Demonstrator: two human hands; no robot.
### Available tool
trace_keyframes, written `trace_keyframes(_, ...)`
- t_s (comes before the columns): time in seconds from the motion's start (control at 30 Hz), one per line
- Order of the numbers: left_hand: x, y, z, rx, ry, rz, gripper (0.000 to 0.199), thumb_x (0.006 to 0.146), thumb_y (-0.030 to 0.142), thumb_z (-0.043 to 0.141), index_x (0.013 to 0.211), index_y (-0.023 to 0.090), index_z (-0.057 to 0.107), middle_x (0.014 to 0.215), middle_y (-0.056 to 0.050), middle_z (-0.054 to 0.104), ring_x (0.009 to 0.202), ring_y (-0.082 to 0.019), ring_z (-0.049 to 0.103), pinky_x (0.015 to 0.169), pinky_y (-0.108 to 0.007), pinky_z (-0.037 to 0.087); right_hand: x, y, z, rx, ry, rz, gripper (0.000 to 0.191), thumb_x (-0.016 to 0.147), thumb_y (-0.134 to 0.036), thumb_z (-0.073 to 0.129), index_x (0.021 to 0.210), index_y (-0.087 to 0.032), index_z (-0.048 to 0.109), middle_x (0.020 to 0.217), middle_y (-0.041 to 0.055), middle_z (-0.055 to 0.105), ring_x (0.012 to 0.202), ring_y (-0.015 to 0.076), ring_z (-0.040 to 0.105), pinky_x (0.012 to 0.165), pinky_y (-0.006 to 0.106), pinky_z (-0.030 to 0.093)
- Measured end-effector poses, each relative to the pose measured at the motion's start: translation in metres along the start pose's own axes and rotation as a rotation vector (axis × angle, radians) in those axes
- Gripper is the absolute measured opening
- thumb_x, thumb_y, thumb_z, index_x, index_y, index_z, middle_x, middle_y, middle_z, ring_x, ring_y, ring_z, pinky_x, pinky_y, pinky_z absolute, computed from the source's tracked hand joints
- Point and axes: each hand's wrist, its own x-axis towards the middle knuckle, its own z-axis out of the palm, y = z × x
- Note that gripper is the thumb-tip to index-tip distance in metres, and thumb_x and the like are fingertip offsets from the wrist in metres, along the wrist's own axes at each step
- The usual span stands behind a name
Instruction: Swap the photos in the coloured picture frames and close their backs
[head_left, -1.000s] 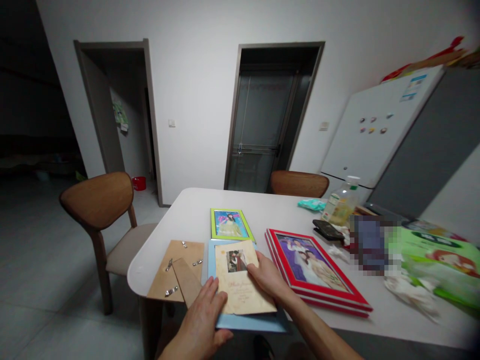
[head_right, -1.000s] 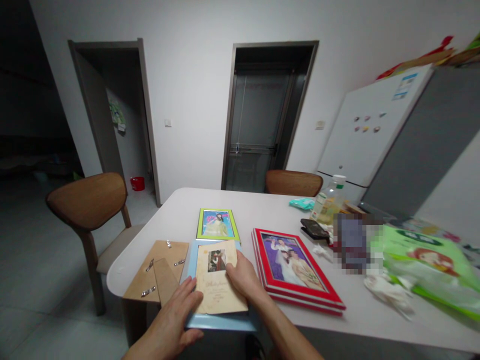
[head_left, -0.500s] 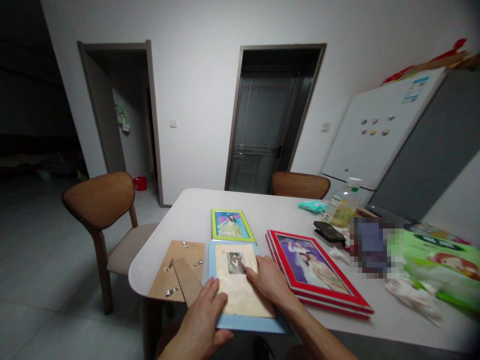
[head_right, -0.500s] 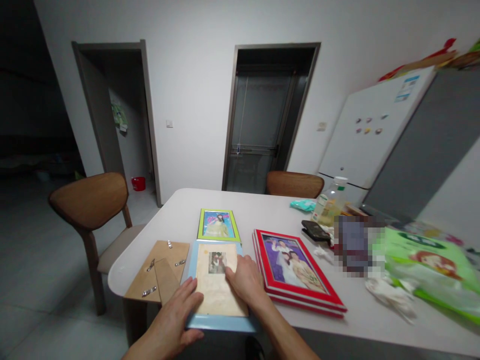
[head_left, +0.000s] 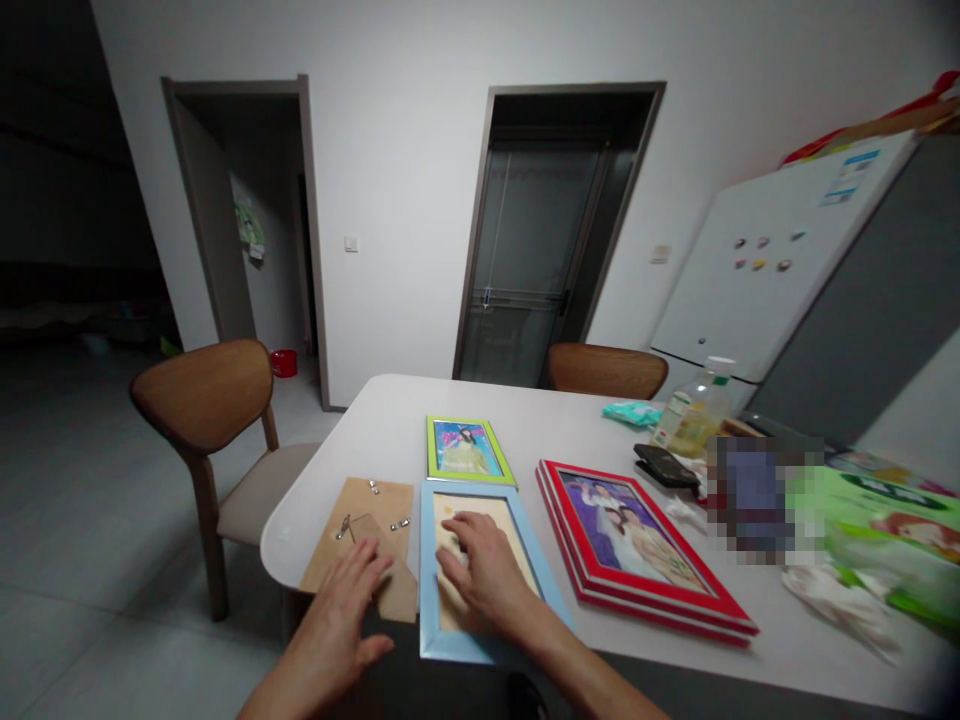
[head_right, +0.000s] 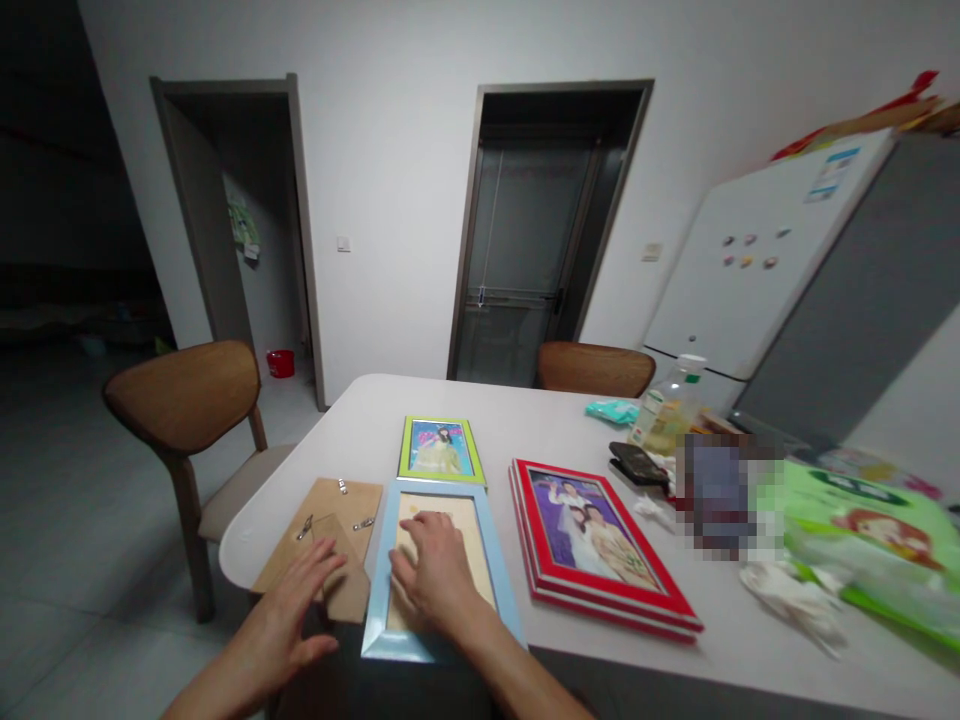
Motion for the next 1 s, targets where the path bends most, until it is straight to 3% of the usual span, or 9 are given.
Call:
trace_keyframes(0.1, 0.0, -0.034, -0.004, 0.123, 0.099, -0.153, 0.058, 0.056, 0.012, 0.059, 0.113, 0.012, 0.047, 0.128, -0.015, 0.039, 0.12, -0.026, 0.031, 0.099, -0.041, 0.026, 0.004, -0.036, 0.014, 0.013, -0.082, -0.12, 0.036, 0.072, -0.039, 0.048, 0.103, -0.021, 0.054, 0.099, 0.008, 0.055, 0.094, 0.0229, 0.044, 0.082, 0.036, 0.03)
trace_keyframes(0.17, 0.0, -0.049, -0.002, 0.148, 0.136, -0.185, 0.054, 0.057, 0.01, 0.056, 0.11, 0.012, 0.049, 0.124, -0.014, 0.044, 0.117, -0.025, 0.036, 0.098, -0.04, 0.029, 0.008, -0.054, 0.028, -0.036, -0.142, -0.128, 0.043, 0.064, -0.045, 0.054, 0.1, -0.02, 0.054, 0.095, 0.0092, 0.054, 0.091, 0.0253, 0.044, 0.079, 0.04, 0.03)
trace_keyframes(0.27, 0.002, -0.059, 0.0, 0.134, 0.178, -0.149, 0.05, 0.056, 0.008, 0.055, 0.106, 0.016, 0.052, 0.12, -0.01, 0.049, 0.114, -0.024, 0.041, 0.096, -0.038, 0.033, 0.015, -0.067, 0.046, -0.054, -0.176, -0.098, 0.054, 0.053, -0.039, 0.063, 0.102, -0.021, 0.051, 0.097, 0.0098, 0.05, 0.091, 0.0266, 0.043, 0.077, 0.039, 0.032)
trace_keyframes(0.37, 0.002, -0.056, -0.008, 0.093, 0.218, -0.109, 0.045, 0.056, 0.013, 0.06, 0.101, 0.018, 0.056, 0.113, -0.01, 0.055, 0.108, -0.025, 0.048, 0.092, -0.039, 0.037, 0.019, -0.065, 0.046, 0.097, -0.187, -0.049, 0.061, 0.049, -0.028, 0.066, 0.108, -0.023, 0.049, 0.1, 0.008, 0.047, 0.093, 0.0243, 0.042, 0.077, 0.034, 0.035)
trace_keyframes(0.47, 0.002, -0.04, -0.021, 0.06, 0.26, -0.043, 0.041, 0.059, 0.021, 0.063, 0.099, 0.019, 0.057, 0.11, -0.009, 0.057, 0.105, -0.025, 0.049, 0.091, -0.04, 0.04, 0.014, -0.055, 0.025, 0.291, -0.165, -0.032, 0.066, 0.049, -0.025, 0.066, 0.112, -0.023, 0.048, 0.101, 0.0067, 0.045, 0.094, 0.0215, 0.043, 0.08, 0.03, 0.036)
trace_keyframes(0.57, 0.004, -0.009, -0.027, 0.041, 0.22, 0.019, 0.042, 0.061, 0.022, 0.066, 0.102, 0.017, 0.056, 0.114, -0.012, 0.054, 0.109, -0.026, 0.046, 0.092, -0.04, 0.038, 0.001, -0.035, -0.004, 0.376, -0.172, -0.022, 0.063, 0.048, -0.022, 0.067, 0.109, -0.023, 0.052, 0.102, 0.0053, 0.045, 0.095, 0.0205, 0.043, 0.084, 0.031, 0.036)
trace_keyframes(0.73, 0.016, 0.049, -0.009, -0.031, 0.082, 0.1, 0.045, 0.062, 0.016, 0.065, 0.105, 0.017, 0.053, 0.118, -0.012, 0.051, 0.112, -0.024, 0.043, 0.094, -0.038, 0.037, -0.029, 0.011, -0.041, 0.407, -0.21, 0.053, 0.058, 0.05, -0.019, 0.065, 0.107, -0.021, 0.052, 0.104, 0.0053, 0.045, 0.098, 0.0192, 0.044, 0.087, 0.03, 0.035)
trace_keyframes(0.87, 0.028, 0.076, 0.008, -0.061, -0.052, 0.13, 0.042, 0.063, 0.016, 0.065, 0.103, 0.017, 0.052, 0.121, -0.01, 0.048, 0.115, -0.023, 0.04, 0.096, -0.039, 0.033, -0.047, 0.04, -0.051, 0.383, -0.238, 0.128, 0.053, 0.052, -0.014, 0.059, 0.104, -0.02, 0.053, 0.106, 0.0056, 0.045, 0.101, 0.0187, 0.044, 0.089, 0.029, 0.034)
trace_keyframes(1.0, 0.033, 0.081, 0.014, -0.059, -0.145, 0.096, 0.041, 0.063, 0.02, 0.066, 0.101, 0.015, 0.054, 0.123, -0.011, 0.046, 0.115, -0.023, 0.038, 0.098, -0.036, 0.03, -0.053, 0.057, -0.044, 0.342, -0.237, 0.129, 0.052, 0.052, -0.014, 0.058, 0.104, -0.02, 0.054, 0.106, 0.0056, 0.046, 0.101, 0.0192, 0.044, 0.09, 0.03, 0.033)
